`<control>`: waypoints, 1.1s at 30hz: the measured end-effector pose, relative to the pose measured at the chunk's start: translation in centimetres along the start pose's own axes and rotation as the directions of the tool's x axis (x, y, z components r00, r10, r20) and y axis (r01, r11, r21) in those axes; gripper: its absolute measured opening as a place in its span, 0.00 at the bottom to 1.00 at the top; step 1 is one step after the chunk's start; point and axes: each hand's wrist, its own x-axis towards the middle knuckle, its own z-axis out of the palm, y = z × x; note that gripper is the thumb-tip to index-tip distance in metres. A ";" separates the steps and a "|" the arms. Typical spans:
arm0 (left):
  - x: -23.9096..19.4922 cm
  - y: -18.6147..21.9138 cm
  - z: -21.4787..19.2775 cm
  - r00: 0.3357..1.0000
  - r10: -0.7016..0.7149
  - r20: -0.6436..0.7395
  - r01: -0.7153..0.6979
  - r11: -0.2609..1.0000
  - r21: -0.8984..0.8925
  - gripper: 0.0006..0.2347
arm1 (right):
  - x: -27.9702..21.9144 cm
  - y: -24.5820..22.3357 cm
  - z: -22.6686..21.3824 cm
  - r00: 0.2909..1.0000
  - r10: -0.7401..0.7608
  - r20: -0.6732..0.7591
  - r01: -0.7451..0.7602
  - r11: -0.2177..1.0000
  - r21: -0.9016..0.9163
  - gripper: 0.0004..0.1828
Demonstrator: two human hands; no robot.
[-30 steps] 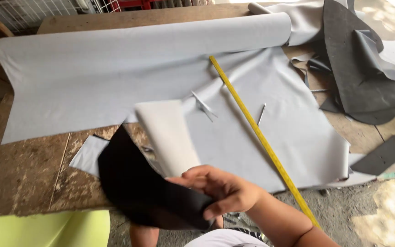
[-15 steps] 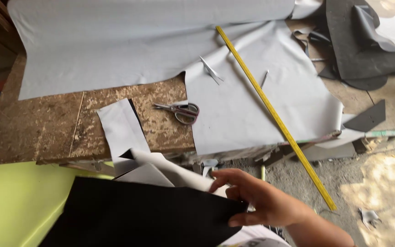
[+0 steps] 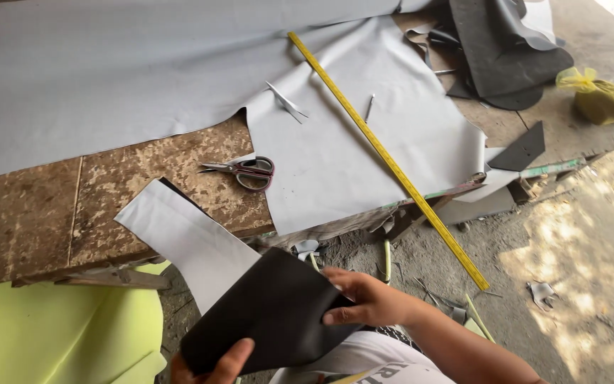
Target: Measuring and cutting fabric on a workbench using a ruler and scissors
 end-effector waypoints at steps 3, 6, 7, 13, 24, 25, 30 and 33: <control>-0.2 4.4 0.6 0.742 0.416 0.527 -0.497 0.868 0.014 0.21 | -1.8 6.8 -2.6 0.994 0.109 -0.032 -0.097 0.960 0.262 0.61; -1.0 8.1 3.0 0.780 0.287 0.556 -0.334 0.942 -0.017 0.15 | -0.8 10.4 -4.5 0.989 0.107 0.098 -0.104 0.994 -0.028 0.27; -1.3 9.5 3.2 0.775 0.286 0.563 -0.336 0.942 -0.016 0.15 | -0.9 10.1 -4.0 0.990 0.108 0.089 -0.106 0.994 -0.029 0.27; -4.1 15.9 4.8 0.818 0.238 0.523 0.109 0.829 -0.548 0.13 | -1.0 11.7 -0.9 0.997 0.070 0.015 -0.070 0.998 0.000 0.36; -2.9 21.2 6.7 0.852 0.159 0.498 -0.291 0.935 0.200 0.21 | -0.5 6.5 -3.8 0.981 0.068 0.183 -0.095 0.985 0.141 0.30; -0.2 21.1 8.0 0.851 0.157 0.501 -0.292 0.935 0.202 0.21 | -1.3 6.2 -3.4 0.981 0.069 0.179 -0.095 0.985 0.142 0.30; 1.8 16.0 11.5 0.452 0.136 0.881 0.425 0.836 -0.347 0.24 | -5.4 4.3 -2.6 0.947 0.032 -0.320 0.146 0.845 0.515 0.26; -2.0 6.4 9.4 0.446 -0.187 0.875 0.253 0.964 0.077 0.32 | -6.5 3.6 -3.5 0.755 0.192 -0.627 0.290 0.759 0.583 0.29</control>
